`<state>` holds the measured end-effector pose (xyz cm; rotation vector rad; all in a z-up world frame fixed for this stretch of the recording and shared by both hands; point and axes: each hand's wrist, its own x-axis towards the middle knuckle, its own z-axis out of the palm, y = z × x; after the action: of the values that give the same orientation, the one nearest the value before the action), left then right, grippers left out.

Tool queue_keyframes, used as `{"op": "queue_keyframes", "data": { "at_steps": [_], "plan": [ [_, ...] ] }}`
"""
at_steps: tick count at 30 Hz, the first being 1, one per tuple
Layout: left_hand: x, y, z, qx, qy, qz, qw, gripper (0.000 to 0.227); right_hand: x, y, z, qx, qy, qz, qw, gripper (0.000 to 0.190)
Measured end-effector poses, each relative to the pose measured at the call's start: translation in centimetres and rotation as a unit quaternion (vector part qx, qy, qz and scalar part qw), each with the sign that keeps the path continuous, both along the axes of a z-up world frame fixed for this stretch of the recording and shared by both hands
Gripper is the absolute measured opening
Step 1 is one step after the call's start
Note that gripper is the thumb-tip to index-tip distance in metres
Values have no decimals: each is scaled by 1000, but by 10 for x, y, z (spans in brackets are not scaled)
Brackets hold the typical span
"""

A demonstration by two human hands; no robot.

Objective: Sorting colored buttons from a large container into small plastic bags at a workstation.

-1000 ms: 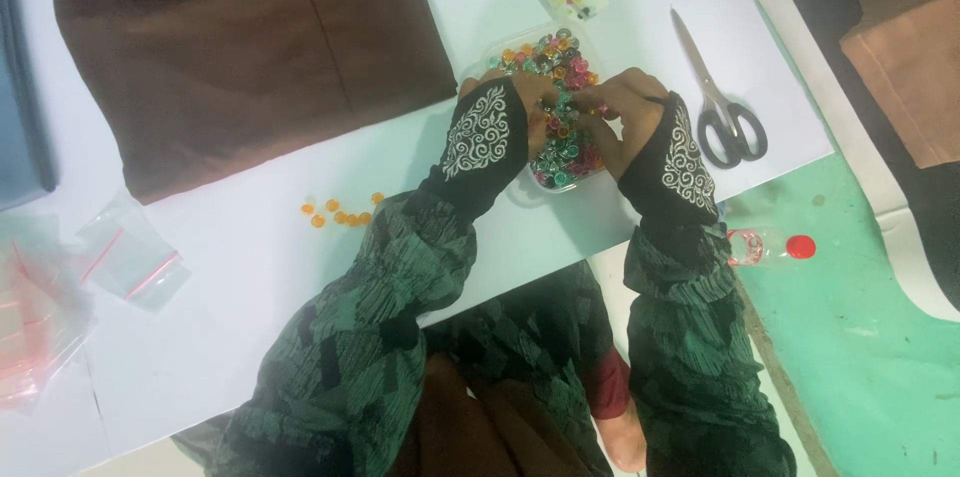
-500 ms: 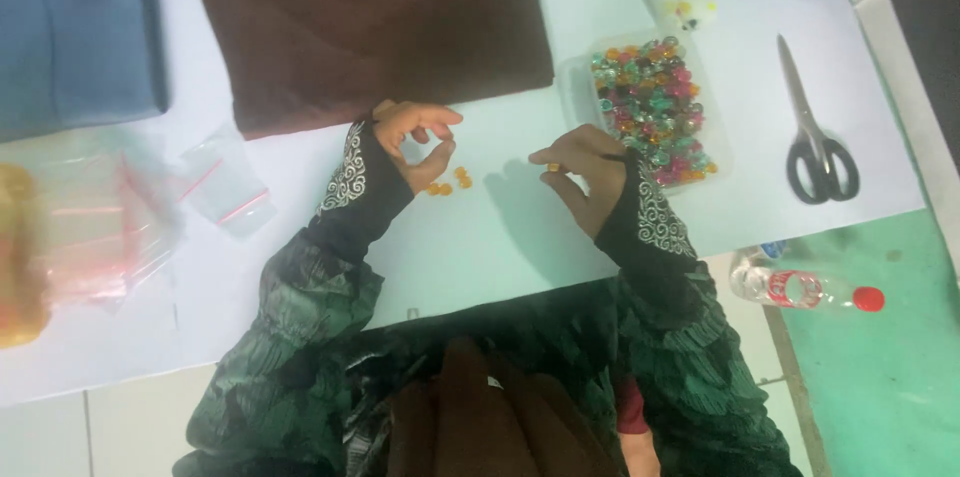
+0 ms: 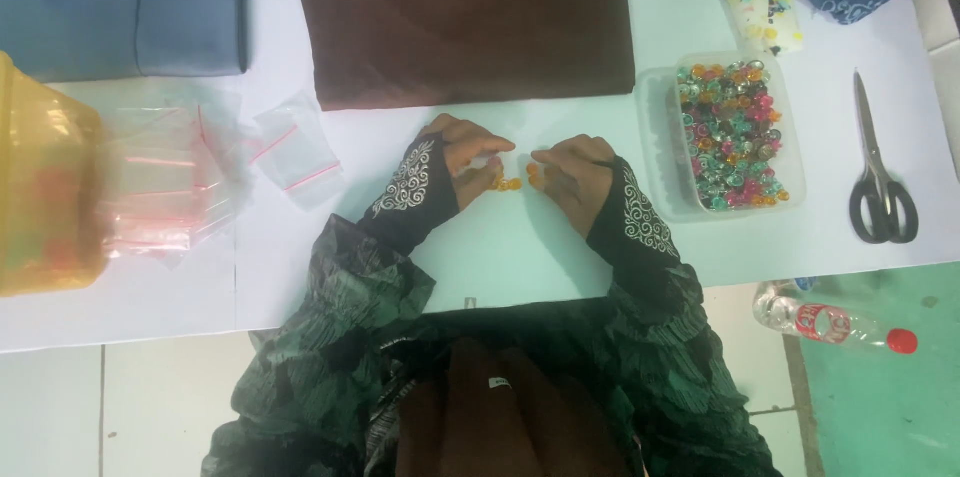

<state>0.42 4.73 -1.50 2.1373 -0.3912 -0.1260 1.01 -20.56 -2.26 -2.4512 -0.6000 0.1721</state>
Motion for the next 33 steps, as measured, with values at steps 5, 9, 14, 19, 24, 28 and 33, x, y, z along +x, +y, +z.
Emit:
{"op": "queue_keyframes", "data": {
  "at_steps": [5,9,14,19,24,28,33],
  "plan": [
    [-9,-6,40,118,39,-69,990,49,5,-1,-30,-7,-14,17,1000,34],
    [-2,-7,3,102,-16,-62,993,49,9,13,-23,-7,-43,39,998,23],
    [2,1,-12,54,-45,-40,997,44,14,27,-7,-20,-67,54,996,24],
    [4,13,-8,1,-75,-18,997,34,17,53,19,-113,-69,112,985,17],
    [7,11,-2,25,-76,-24,997,36,24,56,7,-188,-99,135,968,10],
    [8,14,-3,58,-70,-26,996,35,21,49,5,-146,-144,128,970,9],
    [4,12,3,46,-100,-20,994,32,14,-7,41,-120,-131,58,982,15]
  ]
}}
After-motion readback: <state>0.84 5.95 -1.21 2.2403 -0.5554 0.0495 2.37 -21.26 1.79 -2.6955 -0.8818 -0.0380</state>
